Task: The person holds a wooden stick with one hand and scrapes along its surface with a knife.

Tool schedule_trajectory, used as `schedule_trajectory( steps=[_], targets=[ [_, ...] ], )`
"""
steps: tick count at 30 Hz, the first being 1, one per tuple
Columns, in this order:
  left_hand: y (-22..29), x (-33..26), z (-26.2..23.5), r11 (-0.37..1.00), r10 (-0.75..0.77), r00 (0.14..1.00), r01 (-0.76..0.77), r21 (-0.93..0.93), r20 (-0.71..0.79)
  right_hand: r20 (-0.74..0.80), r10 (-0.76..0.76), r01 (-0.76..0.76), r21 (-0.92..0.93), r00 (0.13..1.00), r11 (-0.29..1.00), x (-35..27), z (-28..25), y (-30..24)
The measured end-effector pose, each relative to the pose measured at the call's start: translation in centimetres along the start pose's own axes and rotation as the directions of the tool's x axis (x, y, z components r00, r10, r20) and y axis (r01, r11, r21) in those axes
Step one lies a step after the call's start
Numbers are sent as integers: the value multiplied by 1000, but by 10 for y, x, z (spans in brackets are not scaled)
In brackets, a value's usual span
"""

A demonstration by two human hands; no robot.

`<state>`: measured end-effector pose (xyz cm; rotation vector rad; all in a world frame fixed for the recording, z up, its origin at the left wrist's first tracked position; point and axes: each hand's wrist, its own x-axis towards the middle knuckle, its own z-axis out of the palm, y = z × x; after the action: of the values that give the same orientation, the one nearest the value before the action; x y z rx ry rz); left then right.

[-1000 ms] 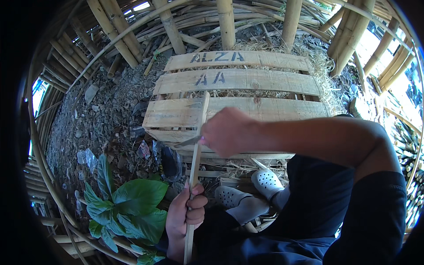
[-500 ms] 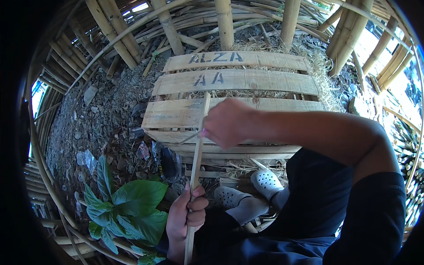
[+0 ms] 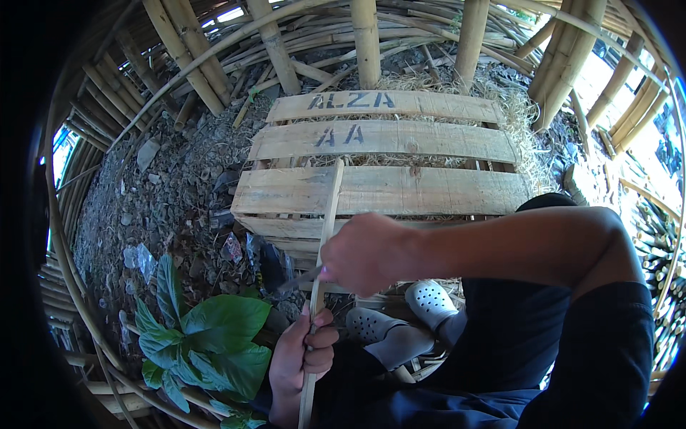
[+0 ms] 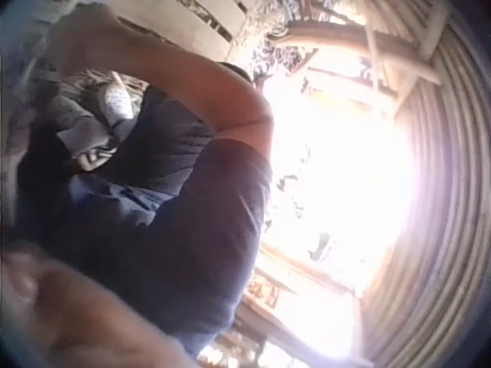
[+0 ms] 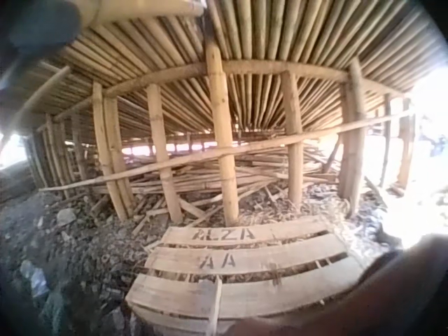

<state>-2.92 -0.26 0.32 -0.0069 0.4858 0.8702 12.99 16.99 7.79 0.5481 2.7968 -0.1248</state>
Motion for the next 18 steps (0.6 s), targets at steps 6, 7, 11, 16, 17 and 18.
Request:
schedule_trajectory(
  steps=[6,7,11,16,17,18],
  targets=[
    [0,-1,-2,1000,-10,1000,11,-28,18,-52,238,-238,19,970,971,7,-2,26],
    [-1,0,-2,999,-19,999,21,-47,25,-4,148,-147,68,989,987,-2,-2,3],
    [-2,-2,-2,997,-27,999,29,-66,27,8,70,-70,12,998,997,-3,-6,5],
    [-3,-1,-1,992,5,999,2,-130,51,-49,200,-201,-11,978,979,4,-6,38],
    [-2,1,-2,992,9,999,-2,-130,54,-51,199,-200,-15,979,980,1,0,26],
    [-3,-1,-3,991,5,999,-1,-132,32,-38,94,-93,34,995,995,-1,2,11]
  ],
)
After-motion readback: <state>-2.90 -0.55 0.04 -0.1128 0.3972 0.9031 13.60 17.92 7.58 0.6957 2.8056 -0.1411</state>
